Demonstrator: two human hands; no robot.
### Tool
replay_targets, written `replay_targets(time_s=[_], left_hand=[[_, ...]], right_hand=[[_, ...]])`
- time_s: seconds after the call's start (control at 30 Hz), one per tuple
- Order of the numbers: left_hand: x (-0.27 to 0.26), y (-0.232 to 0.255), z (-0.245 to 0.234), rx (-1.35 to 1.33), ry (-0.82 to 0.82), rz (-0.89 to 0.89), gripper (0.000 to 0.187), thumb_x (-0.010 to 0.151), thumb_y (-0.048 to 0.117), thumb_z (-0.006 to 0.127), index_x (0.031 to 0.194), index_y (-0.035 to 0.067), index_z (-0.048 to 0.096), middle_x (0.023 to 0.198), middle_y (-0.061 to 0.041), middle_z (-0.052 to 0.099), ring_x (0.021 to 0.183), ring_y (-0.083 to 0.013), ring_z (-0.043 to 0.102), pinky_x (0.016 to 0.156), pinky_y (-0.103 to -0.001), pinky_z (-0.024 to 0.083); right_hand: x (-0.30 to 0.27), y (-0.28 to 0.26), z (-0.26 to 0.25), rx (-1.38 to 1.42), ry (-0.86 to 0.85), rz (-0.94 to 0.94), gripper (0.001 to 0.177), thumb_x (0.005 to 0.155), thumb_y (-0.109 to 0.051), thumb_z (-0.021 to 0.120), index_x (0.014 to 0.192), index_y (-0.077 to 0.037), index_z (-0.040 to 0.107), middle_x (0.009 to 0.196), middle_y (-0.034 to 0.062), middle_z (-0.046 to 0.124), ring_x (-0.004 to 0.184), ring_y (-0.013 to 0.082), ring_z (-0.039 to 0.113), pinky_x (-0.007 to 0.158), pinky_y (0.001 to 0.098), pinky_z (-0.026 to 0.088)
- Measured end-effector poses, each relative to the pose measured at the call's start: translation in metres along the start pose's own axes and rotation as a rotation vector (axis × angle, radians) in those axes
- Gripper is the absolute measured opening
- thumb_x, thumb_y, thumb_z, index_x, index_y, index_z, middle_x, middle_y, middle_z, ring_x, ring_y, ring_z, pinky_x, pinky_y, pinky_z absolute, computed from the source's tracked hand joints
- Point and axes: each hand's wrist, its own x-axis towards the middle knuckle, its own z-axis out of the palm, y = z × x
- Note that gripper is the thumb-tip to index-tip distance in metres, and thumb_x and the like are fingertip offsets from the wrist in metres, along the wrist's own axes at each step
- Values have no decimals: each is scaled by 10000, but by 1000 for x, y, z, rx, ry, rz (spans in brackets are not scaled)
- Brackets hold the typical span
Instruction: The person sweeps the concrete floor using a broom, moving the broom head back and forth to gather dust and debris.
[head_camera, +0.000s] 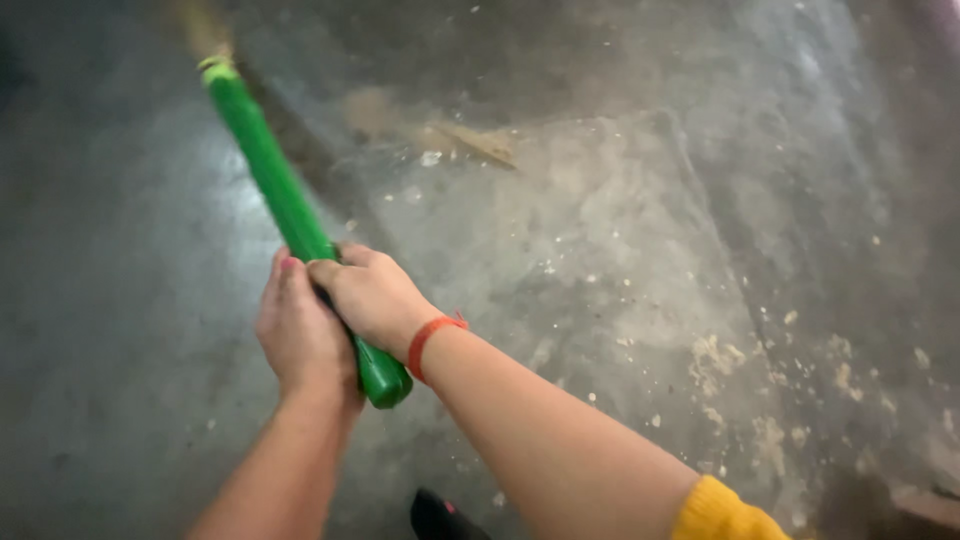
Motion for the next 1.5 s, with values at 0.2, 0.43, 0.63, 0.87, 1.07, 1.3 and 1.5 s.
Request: replay_targets(time_s=[0.2, 0.43, 0.63, 0.87, 1.07, 1.3, 1.5], left_hand=[[-5, -35, -33, -191, 291, -106, 325, 930, 293, 354, 1068, 82, 559, 1015, -61, 622, 910, -186, 617, 781, -317, 499], [-30, -145, -5, 157, 325, -300, 322, 912, 276, 421, 962, 20, 610, 906, -109, 630, 819, -228, 596, 694, -389, 473], [-71, -226, 76, 719, 42, -106, 383, 896, 310, 379, 1044, 61, 630, 964, -180, 668, 917, -358, 622, 764, -427, 466], [-39, -243, 187, 953, -451, -34, 390, 847, 348, 474, 985, 38, 666, 982, -205, 646, 958, -369, 604, 801, -426, 462], [-63, -206, 152, 639, -226, 148, 292, 825, 251, 556, 979, 35, 676, 865, -140, 707, 796, -232, 666, 728, -334, 489], [-139, -174, 81, 478, 301, 112, 258, 870, 189, 466, 961, 39, 655, 917, -101, 684, 828, -209, 651, 751, -328, 487], [-174, -170, 56, 8, 611, 80, 317, 865, 165, 373, 1066, 57, 594, 1082, -101, 635, 940, -218, 639, 803, -341, 524]], right_hand=[[27, 50, 8, -570, -204, -131, 438, 782, -273, 544, 1183, -104, 603, 1046, 147, 674, 936, 253, 649, 840, 326, 467], [25, 128, -92, -777, -202, -167, 370, 865, -274, 520, 1193, -122, 601, 1117, 118, 665, 950, 197, 651, 860, 286, 487], [-54, 126, -203, 109, 286, 303, 343, 834, -171, 524, 1165, -88, 561, 983, 128, 669, 873, 235, 641, 719, 381, 533], [-56, 67, -274, 95, 616, 266, 329, 853, -219, 509, 959, 73, 615, 863, 181, 623, 713, 289, 621, 542, 447, 484], [-71, 60, -242, -40, 561, -19, 262, 812, -154, 506, 979, 37, 571, 853, 155, 642, 759, 212, 628, 637, 360, 503], [-99, 90, -194, -133, 5, -6, 405, 789, -148, 547, 1184, -59, 533, 959, 113, 650, 848, 173, 619, 733, 313, 506], [-98, 101, -165, -493, -396, -89, 510, 750, -196, 639, 1243, -89, 564, 1126, 91, 666, 990, 141, 628, 859, 270, 485]])
